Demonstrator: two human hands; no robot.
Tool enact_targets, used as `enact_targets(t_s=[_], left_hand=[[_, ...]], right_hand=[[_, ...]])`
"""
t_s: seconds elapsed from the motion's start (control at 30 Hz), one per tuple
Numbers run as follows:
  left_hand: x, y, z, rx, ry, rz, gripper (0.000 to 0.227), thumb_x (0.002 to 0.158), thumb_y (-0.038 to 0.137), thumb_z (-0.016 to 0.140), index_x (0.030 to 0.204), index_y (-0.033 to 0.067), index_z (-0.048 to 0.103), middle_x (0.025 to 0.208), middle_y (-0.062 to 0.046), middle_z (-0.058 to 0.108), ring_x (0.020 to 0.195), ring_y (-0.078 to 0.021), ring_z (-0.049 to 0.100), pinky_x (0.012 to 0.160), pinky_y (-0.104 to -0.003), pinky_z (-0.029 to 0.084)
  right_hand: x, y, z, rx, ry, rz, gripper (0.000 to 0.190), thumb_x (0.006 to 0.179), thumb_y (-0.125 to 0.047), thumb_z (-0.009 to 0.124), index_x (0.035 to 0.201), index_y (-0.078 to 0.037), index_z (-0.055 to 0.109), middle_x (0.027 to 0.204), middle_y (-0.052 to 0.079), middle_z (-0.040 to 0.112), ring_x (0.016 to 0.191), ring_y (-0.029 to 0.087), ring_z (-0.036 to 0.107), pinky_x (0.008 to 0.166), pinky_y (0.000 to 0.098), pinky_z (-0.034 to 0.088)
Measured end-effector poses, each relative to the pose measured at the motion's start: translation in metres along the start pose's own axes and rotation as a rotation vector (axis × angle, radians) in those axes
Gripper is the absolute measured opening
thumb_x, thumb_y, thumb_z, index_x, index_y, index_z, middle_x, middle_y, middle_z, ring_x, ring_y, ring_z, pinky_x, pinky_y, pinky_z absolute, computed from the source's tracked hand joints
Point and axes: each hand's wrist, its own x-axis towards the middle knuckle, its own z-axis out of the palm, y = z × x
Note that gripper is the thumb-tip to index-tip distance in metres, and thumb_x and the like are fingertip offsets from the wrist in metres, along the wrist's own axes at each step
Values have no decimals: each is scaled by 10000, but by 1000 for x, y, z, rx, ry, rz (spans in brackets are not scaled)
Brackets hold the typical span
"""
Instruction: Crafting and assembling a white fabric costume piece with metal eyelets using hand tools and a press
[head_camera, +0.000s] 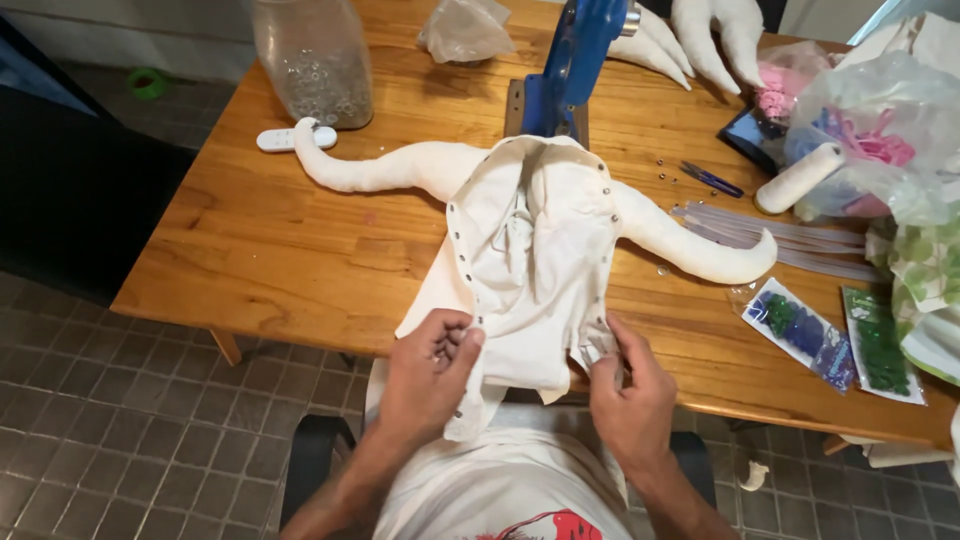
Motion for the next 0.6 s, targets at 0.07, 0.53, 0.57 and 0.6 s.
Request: enact_targets(t_s=[0.07,0.53,0.57,0.6], left_hand=[[0,-4,13,59,-4,73,147,951,234,696,1001,96,703,721,33,614,636,-59,531,593,-237,461],[22,12,17,316,-577,621,169,883,136,691,973,32,790,1401,-231,621,1396,-401,508,1170,-458,382],[20,6,9,331,-438,477,132,894,170,691,920,85,789,1158,-110,717,1120,-288,629,979,-386,464],[17,0,1,345,-297,328,122,905,204,691,867,138,787,915,12,811,844,-174,749,788,-313,544]], right_hand=[[-5,-5,-1,-7,18,-84,360,911,-33,579,1248,14,697,1165,150,756,948,222,737,835,331,575],[20,-21,-6,2,-448,-496,424,1007,-231,569,1383,-39,606,1528,142,544,1478,374,444,1236,550,258],[19,-20,-6,243,-405,-319,364,1016,-171,534,1331,-11,624,1449,166,603,1401,337,531,1193,473,366],[17,-20,-6,481,-361,-136,317,1025,-110,500,1278,16,642,1371,190,662,1323,298,618,1149,395,473]])
